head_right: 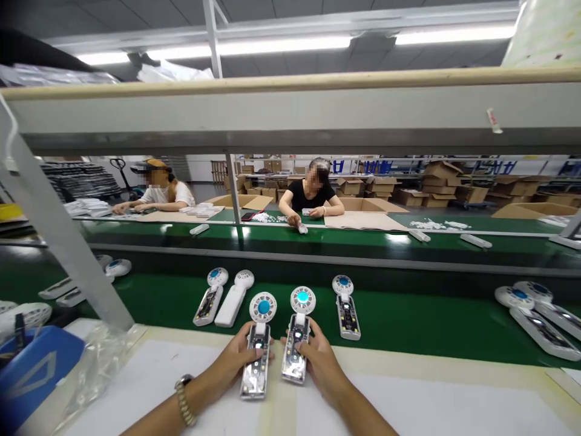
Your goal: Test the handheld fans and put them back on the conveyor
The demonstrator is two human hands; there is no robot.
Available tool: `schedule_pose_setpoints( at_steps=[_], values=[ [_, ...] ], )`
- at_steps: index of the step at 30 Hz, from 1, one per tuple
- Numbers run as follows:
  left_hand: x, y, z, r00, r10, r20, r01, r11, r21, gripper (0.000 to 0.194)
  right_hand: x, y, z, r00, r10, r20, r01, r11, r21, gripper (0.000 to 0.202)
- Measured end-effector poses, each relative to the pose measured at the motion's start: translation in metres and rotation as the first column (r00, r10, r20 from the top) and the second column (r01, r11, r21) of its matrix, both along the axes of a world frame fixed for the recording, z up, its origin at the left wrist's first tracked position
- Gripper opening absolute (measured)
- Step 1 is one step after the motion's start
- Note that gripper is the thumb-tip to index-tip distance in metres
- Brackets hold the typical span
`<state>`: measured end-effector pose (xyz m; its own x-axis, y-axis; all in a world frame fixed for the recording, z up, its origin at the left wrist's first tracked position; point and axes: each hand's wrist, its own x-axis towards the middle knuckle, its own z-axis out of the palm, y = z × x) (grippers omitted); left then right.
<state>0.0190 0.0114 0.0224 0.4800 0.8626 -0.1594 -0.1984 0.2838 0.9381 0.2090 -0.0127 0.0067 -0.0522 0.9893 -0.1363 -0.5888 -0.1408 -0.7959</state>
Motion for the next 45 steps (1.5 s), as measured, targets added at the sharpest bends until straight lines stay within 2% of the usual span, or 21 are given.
schedule_pose_setpoints(
  at_steps=[4, 10, 15, 29, 34, 41, 45],
  values=[
    [-0.008, 0.003, -0.002, 0.996, -0.080, 0.040, 0.080, 0.997, 0.001, 0.049, 0.002, 0.001, -0.002, 0.994, 0.081, 0.071, -0.082, 0.997, 0.009, 0.069],
    [-0.009, 0.000, -0.005, 0.993, -0.115, -0.019, 0.116, 0.991, 0.063, 0.049, 0.004, -0.001, -0.003, 0.990, 0.127, 0.061, -0.130, 0.991, 0.043, 0.072],
    [-0.009, 0.001, -0.004, 0.991, -0.135, -0.007, 0.135, 0.990, 0.028, 0.049, 0.005, -0.004, 0.004, 0.982, 0.173, 0.074, -0.177, 0.983, 0.051, 0.069],
    [-0.007, 0.004, -0.010, 0.993, -0.114, 0.036, 0.114, 0.993, 0.018, 0.047, 0.003, -0.003, 0.003, 0.982, 0.159, 0.097, -0.166, 0.984, 0.060, 0.061],
    [-0.009, 0.004, -0.012, 0.993, -0.116, 0.034, 0.115, 0.993, 0.023, 0.048, 0.004, -0.003, 0.002, 0.981, 0.166, 0.101, -0.173, 0.983, 0.066, 0.064],
    [-0.008, 0.001, -0.002, 0.992, -0.127, 0.026, 0.126, 0.992, 0.013, 0.051, 0.005, -0.004, 0.002, 0.982, 0.158, 0.101, -0.164, 0.985, 0.056, 0.065],
    [-0.009, 0.000, -0.001, 0.990, -0.135, 0.046, 0.135, 0.991, 0.013, 0.049, 0.004, -0.006, 0.005, 0.977, 0.177, 0.119, -0.188, 0.979, 0.083, 0.063]
  ],
)
